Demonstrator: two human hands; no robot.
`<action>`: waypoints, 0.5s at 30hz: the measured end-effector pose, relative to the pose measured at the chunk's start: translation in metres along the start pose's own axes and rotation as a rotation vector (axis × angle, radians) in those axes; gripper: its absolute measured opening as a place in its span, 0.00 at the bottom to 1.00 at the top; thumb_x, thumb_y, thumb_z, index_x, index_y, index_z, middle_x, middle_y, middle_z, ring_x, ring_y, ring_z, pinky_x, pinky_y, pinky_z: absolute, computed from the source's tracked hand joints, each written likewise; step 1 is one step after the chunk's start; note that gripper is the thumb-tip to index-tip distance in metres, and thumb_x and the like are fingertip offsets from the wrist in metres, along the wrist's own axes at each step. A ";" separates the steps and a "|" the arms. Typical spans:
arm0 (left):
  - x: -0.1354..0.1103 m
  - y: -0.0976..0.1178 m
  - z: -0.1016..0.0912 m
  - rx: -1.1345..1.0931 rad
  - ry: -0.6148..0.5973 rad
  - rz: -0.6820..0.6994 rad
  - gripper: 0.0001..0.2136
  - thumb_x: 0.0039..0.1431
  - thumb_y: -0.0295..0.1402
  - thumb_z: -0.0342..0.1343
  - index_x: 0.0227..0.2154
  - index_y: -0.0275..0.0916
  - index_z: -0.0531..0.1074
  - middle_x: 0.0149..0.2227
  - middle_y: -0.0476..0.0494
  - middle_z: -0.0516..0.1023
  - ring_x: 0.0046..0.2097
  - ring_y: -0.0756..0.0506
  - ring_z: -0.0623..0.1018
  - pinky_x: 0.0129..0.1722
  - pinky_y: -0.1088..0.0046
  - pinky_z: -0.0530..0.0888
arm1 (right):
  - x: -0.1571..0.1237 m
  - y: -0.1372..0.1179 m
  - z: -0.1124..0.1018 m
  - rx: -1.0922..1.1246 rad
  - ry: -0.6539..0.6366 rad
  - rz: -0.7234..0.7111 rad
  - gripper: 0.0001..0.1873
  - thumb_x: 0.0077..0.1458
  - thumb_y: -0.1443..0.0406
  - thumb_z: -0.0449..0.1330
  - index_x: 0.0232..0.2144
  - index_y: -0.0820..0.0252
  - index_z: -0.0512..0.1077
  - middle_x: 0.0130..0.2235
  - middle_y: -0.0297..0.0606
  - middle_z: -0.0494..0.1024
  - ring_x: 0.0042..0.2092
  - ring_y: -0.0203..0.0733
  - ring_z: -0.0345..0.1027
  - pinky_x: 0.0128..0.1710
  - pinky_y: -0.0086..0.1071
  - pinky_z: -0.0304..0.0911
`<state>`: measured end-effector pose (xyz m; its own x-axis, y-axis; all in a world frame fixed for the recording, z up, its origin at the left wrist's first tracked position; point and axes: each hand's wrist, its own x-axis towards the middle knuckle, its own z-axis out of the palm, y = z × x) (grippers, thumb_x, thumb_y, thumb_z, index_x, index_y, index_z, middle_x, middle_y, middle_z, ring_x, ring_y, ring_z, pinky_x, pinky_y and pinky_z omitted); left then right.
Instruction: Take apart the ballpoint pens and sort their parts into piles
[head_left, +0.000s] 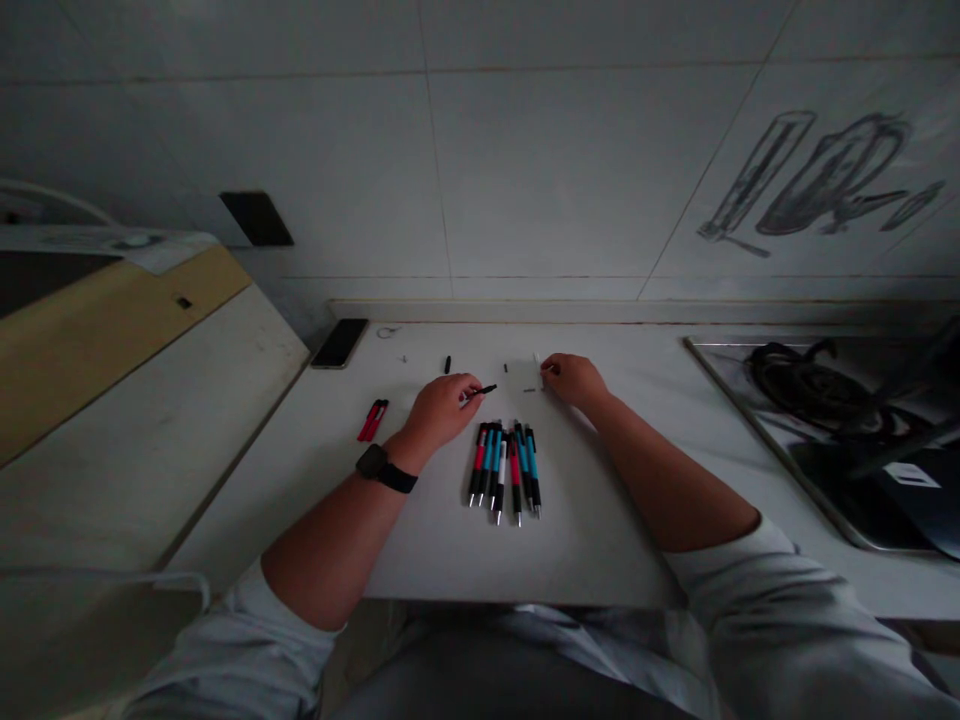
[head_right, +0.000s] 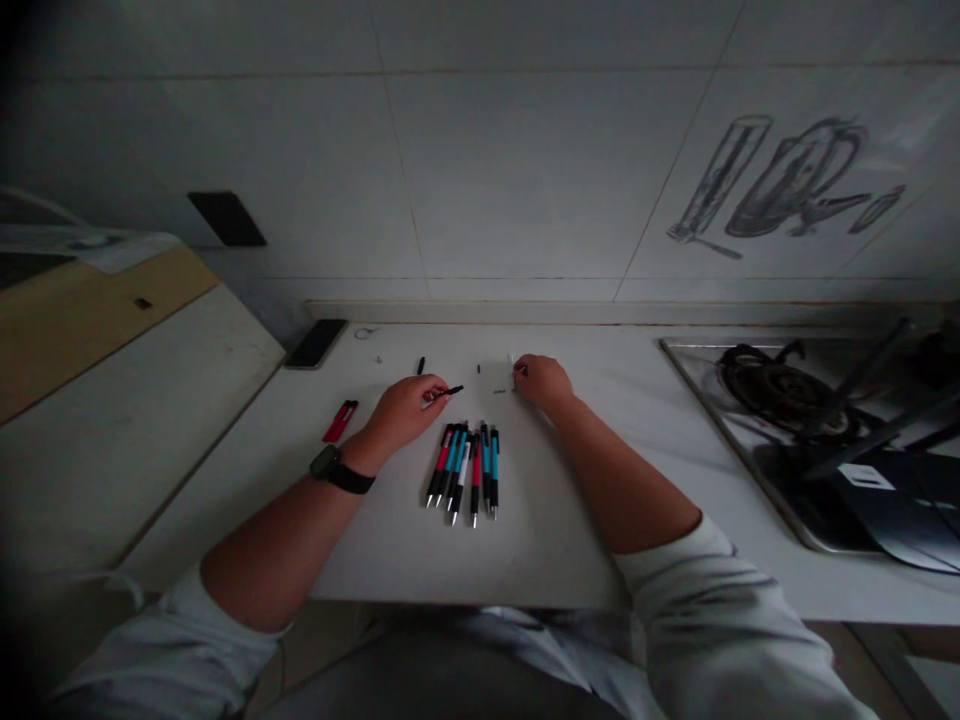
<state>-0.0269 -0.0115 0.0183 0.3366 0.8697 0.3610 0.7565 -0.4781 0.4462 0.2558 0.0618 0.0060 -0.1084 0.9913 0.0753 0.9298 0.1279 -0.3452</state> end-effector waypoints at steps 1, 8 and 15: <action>0.000 0.000 0.000 0.001 0.000 -0.002 0.05 0.64 0.33 0.60 0.41 0.41 0.77 0.40 0.46 0.83 0.41 0.44 0.81 0.43 0.66 0.75 | 0.000 -0.001 -0.002 -0.002 0.009 -0.001 0.14 0.62 0.62 0.60 0.47 0.56 0.80 0.44 0.42 0.84 0.45 0.45 0.76 0.45 0.33 0.65; -0.001 0.001 -0.002 0.000 0.014 -0.008 0.05 0.64 0.32 0.60 0.42 0.41 0.77 0.39 0.45 0.83 0.41 0.44 0.81 0.44 0.67 0.76 | -0.005 -0.015 -0.019 -0.025 -0.027 -0.259 0.09 0.61 0.64 0.63 0.42 0.54 0.82 0.41 0.38 0.82 0.40 0.41 0.73 0.43 0.31 0.63; 0.000 0.002 -0.002 0.011 0.009 -0.021 0.05 0.64 0.32 0.60 0.42 0.41 0.77 0.39 0.45 0.83 0.41 0.43 0.81 0.44 0.66 0.76 | -0.012 -0.028 -0.011 -0.187 -0.097 -0.371 0.12 0.59 0.68 0.61 0.41 0.53 0.83 0.45 0.43 0.80 0.45 0.45 0.73 0.46 0.33 0.63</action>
<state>-0.0266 -0.0126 0.0207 0.3157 0.8781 0.3595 0.7692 -0.4587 0.4448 0.2346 0.0461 0.0250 -0.4717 0.8789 0.0711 0.8684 0.4770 -0.1353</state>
